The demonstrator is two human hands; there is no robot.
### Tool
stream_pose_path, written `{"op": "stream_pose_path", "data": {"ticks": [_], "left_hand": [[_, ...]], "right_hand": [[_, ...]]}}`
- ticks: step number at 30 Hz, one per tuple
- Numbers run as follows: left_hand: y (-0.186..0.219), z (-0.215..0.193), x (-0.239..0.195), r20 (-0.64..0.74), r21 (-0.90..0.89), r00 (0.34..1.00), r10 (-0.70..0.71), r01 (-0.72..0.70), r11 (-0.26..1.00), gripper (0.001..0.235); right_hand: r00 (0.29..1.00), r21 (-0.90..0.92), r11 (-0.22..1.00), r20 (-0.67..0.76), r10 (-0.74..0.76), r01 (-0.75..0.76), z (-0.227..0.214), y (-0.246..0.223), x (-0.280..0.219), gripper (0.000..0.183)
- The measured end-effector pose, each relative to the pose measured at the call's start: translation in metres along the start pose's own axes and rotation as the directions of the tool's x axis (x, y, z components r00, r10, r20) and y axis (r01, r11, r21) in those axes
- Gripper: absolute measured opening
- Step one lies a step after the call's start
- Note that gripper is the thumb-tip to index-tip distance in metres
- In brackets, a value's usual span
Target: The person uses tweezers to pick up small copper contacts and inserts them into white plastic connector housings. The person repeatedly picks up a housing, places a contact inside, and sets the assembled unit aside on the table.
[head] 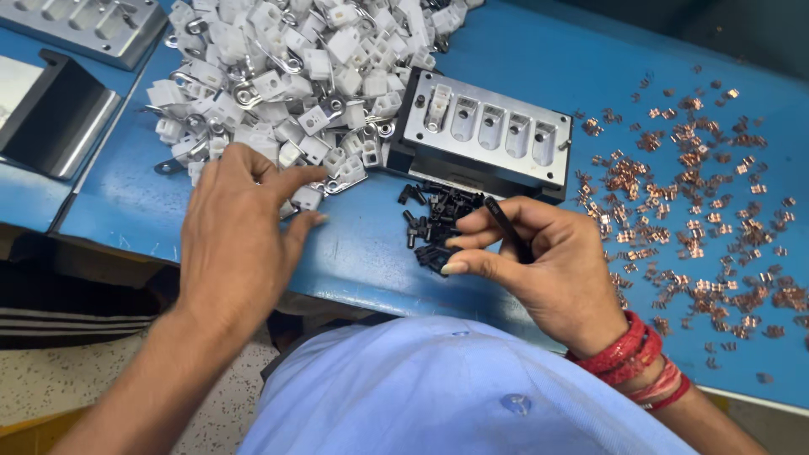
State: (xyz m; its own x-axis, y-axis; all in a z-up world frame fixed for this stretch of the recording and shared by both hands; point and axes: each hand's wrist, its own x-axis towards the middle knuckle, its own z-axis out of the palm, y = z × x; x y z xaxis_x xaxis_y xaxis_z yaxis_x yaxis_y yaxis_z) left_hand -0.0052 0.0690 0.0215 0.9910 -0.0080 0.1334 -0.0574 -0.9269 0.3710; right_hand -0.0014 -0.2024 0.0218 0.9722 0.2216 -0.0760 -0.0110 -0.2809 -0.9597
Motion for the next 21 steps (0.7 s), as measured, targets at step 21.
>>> {"op": "stream_pose_path", "data": {"ticks": [21], "left_hand": [[0.053, -0.003, 0.036, 0.244, -0.718, 0.917, 0.315, -0.048, 0.695, 0.036]], "right_hand": [[0.953, -0.248, 0.969, -0.291, -0.08, 0.006, 0.015, -0.058, -0.001, 0.026]]}}
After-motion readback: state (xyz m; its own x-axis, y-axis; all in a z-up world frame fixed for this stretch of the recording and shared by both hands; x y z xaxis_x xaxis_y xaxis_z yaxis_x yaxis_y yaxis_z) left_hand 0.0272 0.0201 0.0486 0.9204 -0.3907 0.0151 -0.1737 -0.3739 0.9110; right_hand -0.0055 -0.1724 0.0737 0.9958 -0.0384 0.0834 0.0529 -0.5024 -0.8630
